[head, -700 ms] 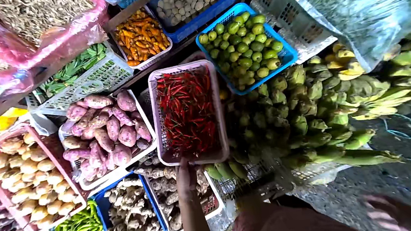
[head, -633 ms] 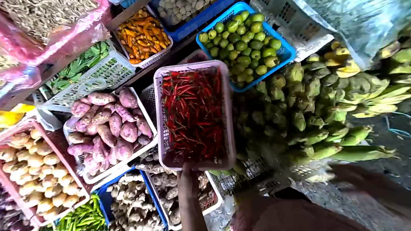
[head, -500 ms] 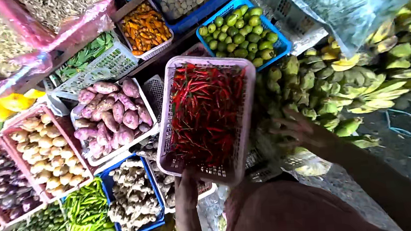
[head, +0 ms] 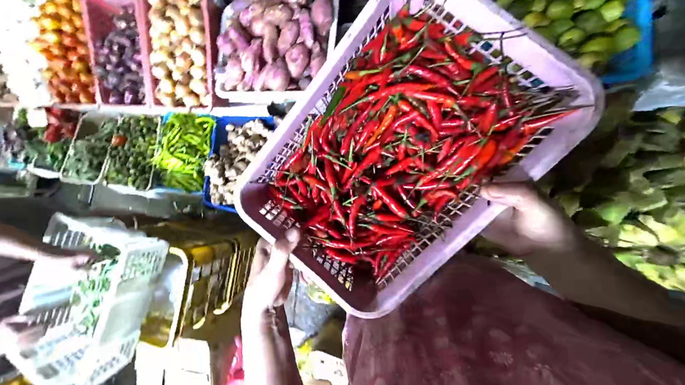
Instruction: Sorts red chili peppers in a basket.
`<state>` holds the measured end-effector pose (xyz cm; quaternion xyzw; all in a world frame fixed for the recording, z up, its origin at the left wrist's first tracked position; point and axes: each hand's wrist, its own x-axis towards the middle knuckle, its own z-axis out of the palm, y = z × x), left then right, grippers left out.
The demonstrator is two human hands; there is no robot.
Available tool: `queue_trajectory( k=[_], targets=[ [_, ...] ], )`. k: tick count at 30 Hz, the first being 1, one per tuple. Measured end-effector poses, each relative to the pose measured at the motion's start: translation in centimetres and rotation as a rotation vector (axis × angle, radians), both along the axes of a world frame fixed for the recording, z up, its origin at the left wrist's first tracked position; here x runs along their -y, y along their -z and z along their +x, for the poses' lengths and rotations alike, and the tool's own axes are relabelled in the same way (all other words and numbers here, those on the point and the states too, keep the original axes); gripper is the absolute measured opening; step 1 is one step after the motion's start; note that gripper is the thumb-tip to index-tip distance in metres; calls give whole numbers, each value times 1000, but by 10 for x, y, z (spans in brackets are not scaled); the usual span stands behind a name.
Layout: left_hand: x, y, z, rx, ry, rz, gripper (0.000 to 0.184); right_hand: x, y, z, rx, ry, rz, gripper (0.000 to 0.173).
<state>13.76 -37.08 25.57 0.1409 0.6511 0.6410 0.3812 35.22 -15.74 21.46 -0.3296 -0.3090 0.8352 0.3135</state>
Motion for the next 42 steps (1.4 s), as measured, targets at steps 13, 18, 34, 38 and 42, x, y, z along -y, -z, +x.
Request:
queue_trajectory(
  k=[13, 18, 34, 38, 42],
  targets=[
    [140, -34, 15, -886, -334, -79, 41, 89, -14, 5, -239, -214, 153, 24],
    [168, -69, 34, -1280, -14, -332, 17, 145, -24, -15, -231, -219, 164, 19],
    [262, -49, 23, -1315, 236, -431, 15, 256, -17, -61, -186, -247, 59, 24],
    [273, -66, 9, -1359, 55, -533, 36, 268, -17, -60, -187, -239, 31, 23],
    [258, -47, 15, -1362, 141, -531, 42, 277, -17, -55, -219, -237, 51, 22]
  ],
)
